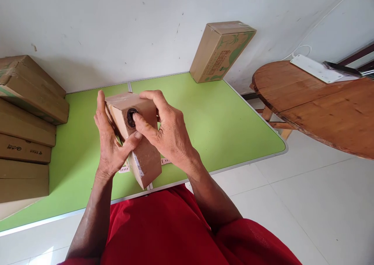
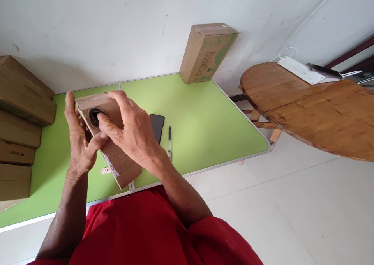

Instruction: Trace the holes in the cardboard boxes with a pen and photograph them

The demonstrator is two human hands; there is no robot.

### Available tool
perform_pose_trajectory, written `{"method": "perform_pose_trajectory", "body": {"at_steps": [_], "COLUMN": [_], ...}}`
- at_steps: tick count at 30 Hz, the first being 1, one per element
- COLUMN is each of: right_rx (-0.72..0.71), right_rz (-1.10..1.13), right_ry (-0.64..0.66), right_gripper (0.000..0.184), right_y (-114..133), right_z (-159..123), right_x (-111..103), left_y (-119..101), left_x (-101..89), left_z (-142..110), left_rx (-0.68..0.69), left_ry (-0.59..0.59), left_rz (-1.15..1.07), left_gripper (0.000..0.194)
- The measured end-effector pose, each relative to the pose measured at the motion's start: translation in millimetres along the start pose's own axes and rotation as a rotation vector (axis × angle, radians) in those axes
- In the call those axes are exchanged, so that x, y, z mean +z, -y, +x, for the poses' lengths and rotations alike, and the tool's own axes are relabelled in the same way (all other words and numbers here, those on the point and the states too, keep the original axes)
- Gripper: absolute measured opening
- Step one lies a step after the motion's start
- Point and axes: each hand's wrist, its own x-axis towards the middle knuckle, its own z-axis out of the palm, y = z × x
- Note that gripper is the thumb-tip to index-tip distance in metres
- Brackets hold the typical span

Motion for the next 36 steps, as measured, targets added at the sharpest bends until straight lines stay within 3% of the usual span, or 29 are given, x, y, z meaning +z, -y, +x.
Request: {"method": "perform_pose_trajectory", "body": {"at_steps": [4, 7, 11, 16, 18, 20, 24, 26, 28, 31, 36], "right_rx": [0.039, 0.105, 0.151, 0.222, 0.213, 0.164, 0.112, 0.093, 0.062, 0.007, -0.143], "right_rz": [0.203, 0.296, 0.163, -0.133, -0.277, -0.451, -0.923, -1.083, -1.126, -1.129, -1.046], "right_ry": [0.051, -0.05, -0.242, -0.318, -0.261, -0.11, 0.457, 0.659, 0.728, 0.736, 0.655], "right_gripper": [0.062, 0.076, 0.043, 0.018, 0.012, 0.014, 0.042, 0.057, 0.063, 0.054, 0.045], "right_y": [-9.0, -28.3, -51.8, -73.6, -84.7, -96.3, -115.5, -124.5, -134.6, -150.5, -165.4], "right_z": [-4.8, -8.6, -17.2, -36.0, -44.3, -52.7, -71.2, -80.2, -87.1, -92.5, -92.6], "right_x": [0.6, -17.6, -62.0, -98.5, -102.0, -101.2, -92.0, -87.2, -85.0, -88.2, -109.4], "left_y": [7.9, 28.0, 48.2, 41.3, 34.3, 28.2, 21.5, 22.7, 26.9, 33.5, 30.5], "left_x": [-13.1, -32.3, -60.6, -72.5, -68.9, -63.7, -56.1, -54.3, -52.8, -49.2, -39.4], "left_z": [2.3, 7.9, 17.7, 14.8, 12.1, 10.7, 9.8, 9.3, 8.6, 6.6, -0.3], "left_rx": [0.045, 0.084, 0.174, 0.143, 0.134, 0.118, 0.08, 0.036, 0.037, 0.073, -0.068], "left_ry": [-0.117, -0.261, -0.4, -0.486, -0.474, -0.448, -0.406, -0.381, -0.364, -0.362, -0.326], "left_rz": [-0.054, -0.211, -0.32, -0.193, -0.225, -0.272, -0.368, -0.368, -0.353, -0.308, -0.258], "left_gripper": [0.111, 0.103, 0.083, 0.072, 0.068, 0.065, 0.066, 0.065, 0.068, 0.078, 0.091]}}
